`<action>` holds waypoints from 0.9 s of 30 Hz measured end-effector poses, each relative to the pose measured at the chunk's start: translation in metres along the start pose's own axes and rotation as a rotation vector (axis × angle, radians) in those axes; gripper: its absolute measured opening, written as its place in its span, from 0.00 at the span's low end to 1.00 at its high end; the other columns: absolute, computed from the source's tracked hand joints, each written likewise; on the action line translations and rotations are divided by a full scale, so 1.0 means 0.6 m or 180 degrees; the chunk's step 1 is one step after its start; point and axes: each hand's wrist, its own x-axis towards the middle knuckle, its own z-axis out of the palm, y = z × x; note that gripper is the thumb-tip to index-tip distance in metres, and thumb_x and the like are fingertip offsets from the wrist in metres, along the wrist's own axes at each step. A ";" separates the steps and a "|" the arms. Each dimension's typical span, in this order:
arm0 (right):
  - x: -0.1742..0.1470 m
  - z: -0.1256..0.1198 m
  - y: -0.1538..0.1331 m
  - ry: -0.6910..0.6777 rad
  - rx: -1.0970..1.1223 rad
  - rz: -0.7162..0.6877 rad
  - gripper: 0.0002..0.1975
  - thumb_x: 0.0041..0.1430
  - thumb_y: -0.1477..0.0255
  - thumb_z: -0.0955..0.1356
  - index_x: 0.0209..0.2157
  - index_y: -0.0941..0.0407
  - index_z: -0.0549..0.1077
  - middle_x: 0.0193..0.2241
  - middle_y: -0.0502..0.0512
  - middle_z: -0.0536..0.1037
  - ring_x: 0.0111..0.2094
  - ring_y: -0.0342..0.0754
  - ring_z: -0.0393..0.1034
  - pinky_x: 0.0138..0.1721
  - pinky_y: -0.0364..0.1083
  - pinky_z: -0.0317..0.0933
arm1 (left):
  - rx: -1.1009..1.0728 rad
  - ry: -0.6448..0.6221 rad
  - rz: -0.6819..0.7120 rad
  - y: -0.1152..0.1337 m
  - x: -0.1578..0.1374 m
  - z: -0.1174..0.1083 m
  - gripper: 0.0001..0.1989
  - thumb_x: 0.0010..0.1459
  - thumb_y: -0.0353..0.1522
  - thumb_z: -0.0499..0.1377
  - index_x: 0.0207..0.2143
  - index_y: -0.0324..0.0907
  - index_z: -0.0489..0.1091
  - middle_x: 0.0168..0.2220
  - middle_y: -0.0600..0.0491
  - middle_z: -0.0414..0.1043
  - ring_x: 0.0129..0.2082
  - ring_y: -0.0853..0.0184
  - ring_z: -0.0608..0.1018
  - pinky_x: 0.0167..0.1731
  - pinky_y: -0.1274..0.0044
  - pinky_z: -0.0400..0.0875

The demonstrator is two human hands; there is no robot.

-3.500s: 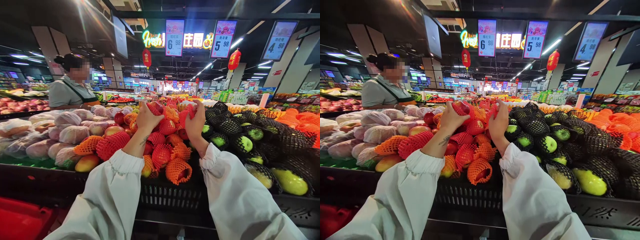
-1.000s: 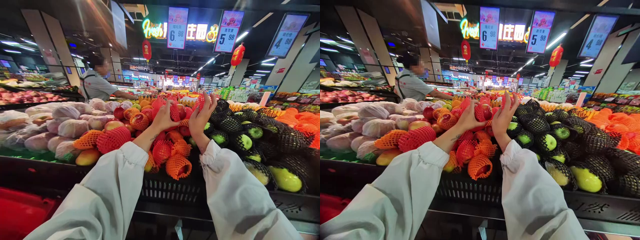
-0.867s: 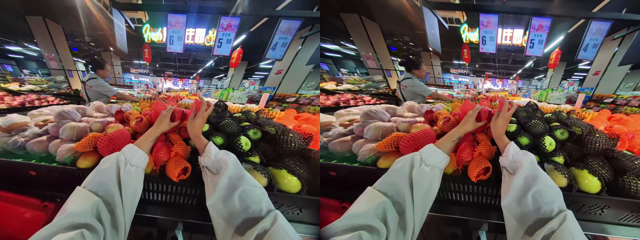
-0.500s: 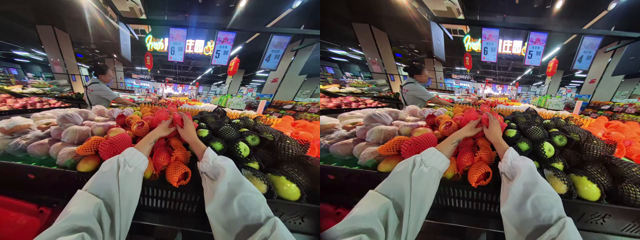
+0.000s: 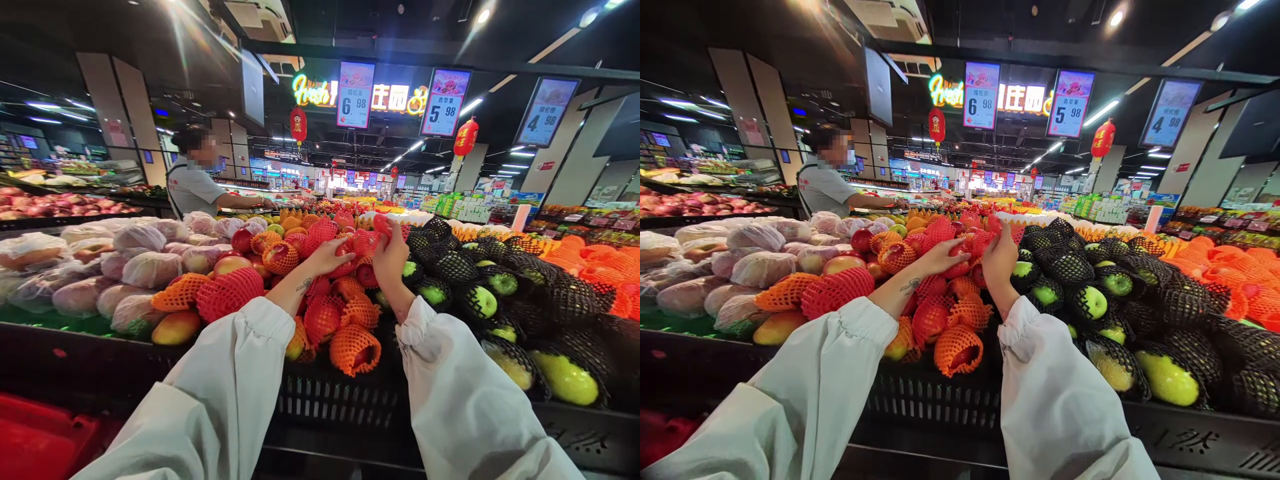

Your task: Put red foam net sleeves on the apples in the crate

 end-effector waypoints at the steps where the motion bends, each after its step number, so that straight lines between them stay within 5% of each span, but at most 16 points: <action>1: 0.002 -0.001 0.001 0.0246 0.0138 -0.0127 0.20 0.66 0.74 0.58 0.55 0.58 0.70 0.47 0.66 0.80 0.46 0.60 0.76 0.50 0.58 0.68 | 0.0018 0.0067 -0.0020 0.005 -0.001 -0.004 0.35 0.65 0.41 0.61 0.68 0.30 0.63 0.67 0.38 0.66 0.67 0.54 0.70 0.68 0.67 0.60; 4: 0.002 0.002 0.003 0.0580 0.0375 -0.0471 0.11 0.66 0.68 0.61 0.45 0.56 0.70 0.43 0.64 0.79 0.45 0.57 0.74 0.49 0.56 0.66 | 0.0197 0.0337 -0.0104 0.020 -0.008 -0.019 0.29 0.67 0.39 0.60 0.65 0.31 0.68 0.65 0.38 0.69 0.65 0.54 0.71 0.67 0.67 0.61; 8: -0.002 0.009 -0.002 0.0155 0.0419 -0.0517 0.07 0.62 0.65 0.66 0.36 0.54 0.66 0.33 0.55 0.76 0.33 0.51 0.70 0.38 0.49 0.63 | 0.0603 0.0751 -0.0414 0.041 -0.022 -0.043 0.22 0.67 0.37 0.59 0.56 0.31 0.75 0.58 0.38 0.74 0.59 0.48 0.75 0.61 0.60 0.67; 12: -0.001 0.003 -0.016 -0.0133 0.0256 -0.0699 0.11 0.60 0.66 0.69 0.31 0.52 0.61 0.28 0.50 0.72 0.31 0.49 0.66 0.35 0.47 0.59 | 0.1121 0.1123 -0.0707 0.067 -0.036 -0.065 0.17 0.68 0.36 0.55 0.52 0.36 0.76 0.54 0.42 0.77 0.54 0.52 0.78 0.56 0.65 0.72; 14: 0.000 -0.004 -0.022 -0.0116 0.0140 -0.0770 0.10 0.61 0.67 0.67 0.30 0.52 0.61 0.29 0.52 0.73 0.32 0.49 0.67 0.37 0.47 0.60 | 0.1436 0.0868 -0.0946 0.080 -0.045 -0.080 0.19 0.69 0.37 0.53 0.52 0.35 0.75 0.54 0.38 0.76 0.54 0.49 0.78 0.54 0.62 0.73; 16: 0.000 -0.009 -0.025 -0.0170 0.0035 -0.0727 0.06 0.62 0.70 0.64 0.31 0.52 0.62 0.32 0.54 0.74 0.35 0.51 0.68 0.39 0.49 0.62 | 0.1837 0.0189 -0.1153 0.090 -0.060 -0.099 0.18 0.67 0.36 0.53 0.48 0.34 0.77 0.51 0.32 0.76 0.53 0.42 0.79 0.50 0.57 0.74; 19: -0.001 -0.014 -0.028 -0.0521 -0.0068 -0.0558 0.06 0.61 0.74 0.61 0.39 0.53 0.67 0.36 0.58 0.76 0.39 0.55 0.71 0.44 0.53 0.65 | 0.2083 -0.0912 -0.1264 0.096 -0.095 -0.125 0.05 0.53 0.31 0.62 0.26 0.39 0.75 0.33 0.37 0.79 0.42 0.40 0.82 0.44 0.58 0.76; 21: -0.002 -0.014 -0.029 -0.0744 -0.0081 -0.0488 0.13 0.61 0.76 0.60 0.46 0.55 0.69 0.41 0.61 0.78 0.43 0.58 0.73 0.48 0.56 0.66 | 0.2033 -0.1404 -0.1249 0.092 -0.123 -0.133 0.13 0.42 0.29 0.65 0.13 0.44 0.64 0.20 0.45 0.71 0.33 0.45 0.82 0.40 0.62 0.77; 23: -0.003 -0.013 -0.030 -0.0837 -0.0031 -0.0539 0.19 0.61 0.77 0.59 0.52 0.55 0.69 0.46 0.63 0.79 0.46 0.59 0.74 0.51 0.57 0.67 | 0.2053 -0.1667 -0.1229 0.084 -0.150 -0.133 0.21 0.39 0.33 0.67 0.11 0.46 0.54 0.16 0.48 0.64 0.32 0.44 0.81 0.41 0.61 0.76; 27: -0.004 -0.009 -0.029 -0.0890 0.0046 -0.0743 0.25 0.62 0.78 0.60 0.60 0.56 0.68 0.51 0.63 0.80 0.50 0.59 0.75 0.54 0.58 0.68 | 0.1975 -0.1459 -0.1119 0.052 -0.183 -0.114 0.25 0.40 0.46 0.66 0.17 0.48 0.50 0.23 0.42 0.71 0.39 0.35 0.81 0.46 0.51 0.73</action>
